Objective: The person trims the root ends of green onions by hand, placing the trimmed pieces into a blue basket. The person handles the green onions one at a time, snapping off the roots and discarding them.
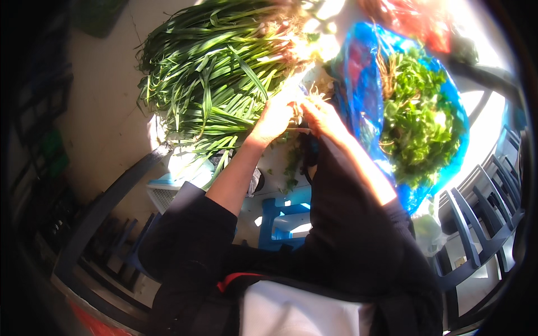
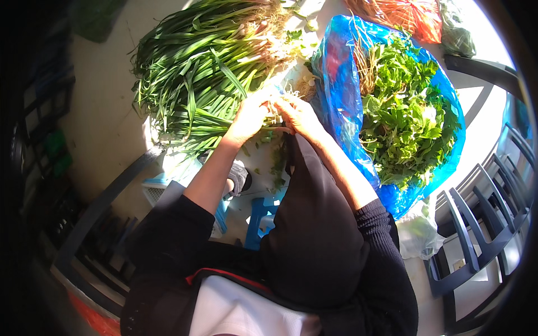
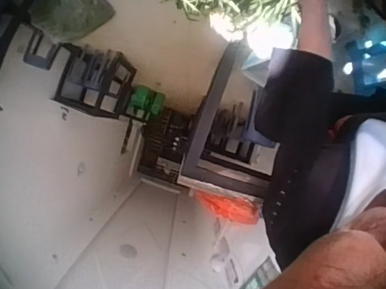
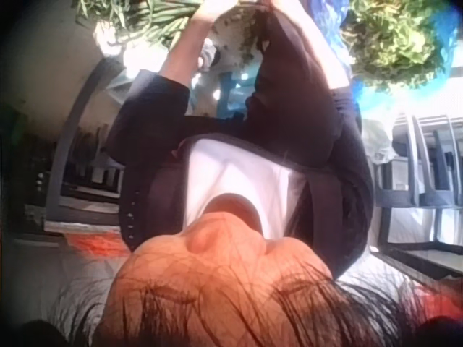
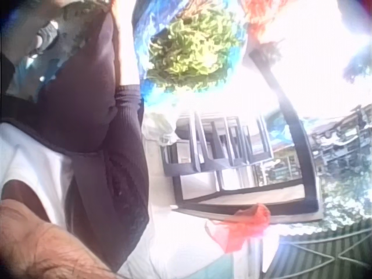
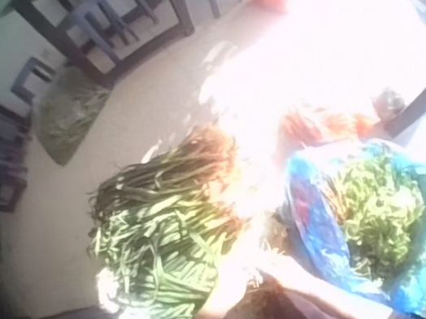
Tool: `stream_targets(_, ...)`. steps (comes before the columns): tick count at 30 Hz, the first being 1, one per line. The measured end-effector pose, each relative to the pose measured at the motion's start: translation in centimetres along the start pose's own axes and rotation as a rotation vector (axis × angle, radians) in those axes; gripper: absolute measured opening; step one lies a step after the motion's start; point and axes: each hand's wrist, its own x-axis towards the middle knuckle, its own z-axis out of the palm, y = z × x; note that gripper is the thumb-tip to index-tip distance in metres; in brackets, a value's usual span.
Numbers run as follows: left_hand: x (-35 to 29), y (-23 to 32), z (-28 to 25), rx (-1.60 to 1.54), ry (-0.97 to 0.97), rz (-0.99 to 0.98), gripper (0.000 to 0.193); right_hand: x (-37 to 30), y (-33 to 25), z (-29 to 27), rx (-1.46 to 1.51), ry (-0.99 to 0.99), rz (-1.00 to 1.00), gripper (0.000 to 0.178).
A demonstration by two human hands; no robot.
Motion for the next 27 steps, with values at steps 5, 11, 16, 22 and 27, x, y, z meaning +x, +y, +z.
stream_targets(5,-0.6,-0.7,1.0,0.033,0.052,-0.076,0.034,0.0,1.8,-0.1,0.165,0.021,0.045,0.032)
stream_targets(11,2.2,-4.6,2.8,0.225,0.186,0.076,0.024,-1.8,-0.3,0.4,0.118,0.011,0.016,0.050)
stream_targets(16,5.4,-3.6,2.7,0.349,0.344,0.154,0.029,0.4,0.6,-2.3,0.427,0.128,0.296,0.068)
stream_targets(22,7.8,-4.6,2.5,0.557,0.173,-0.169,0.044,0.3,0.6,-0.8,0.285,0.261,0.284,0.047)
stream_targets(27,7.7,-3.9,2.5,0.872,0.222,-0.016,0.034,0.7,2.1,-1.8,0.388,0.302,0.308,0.042)
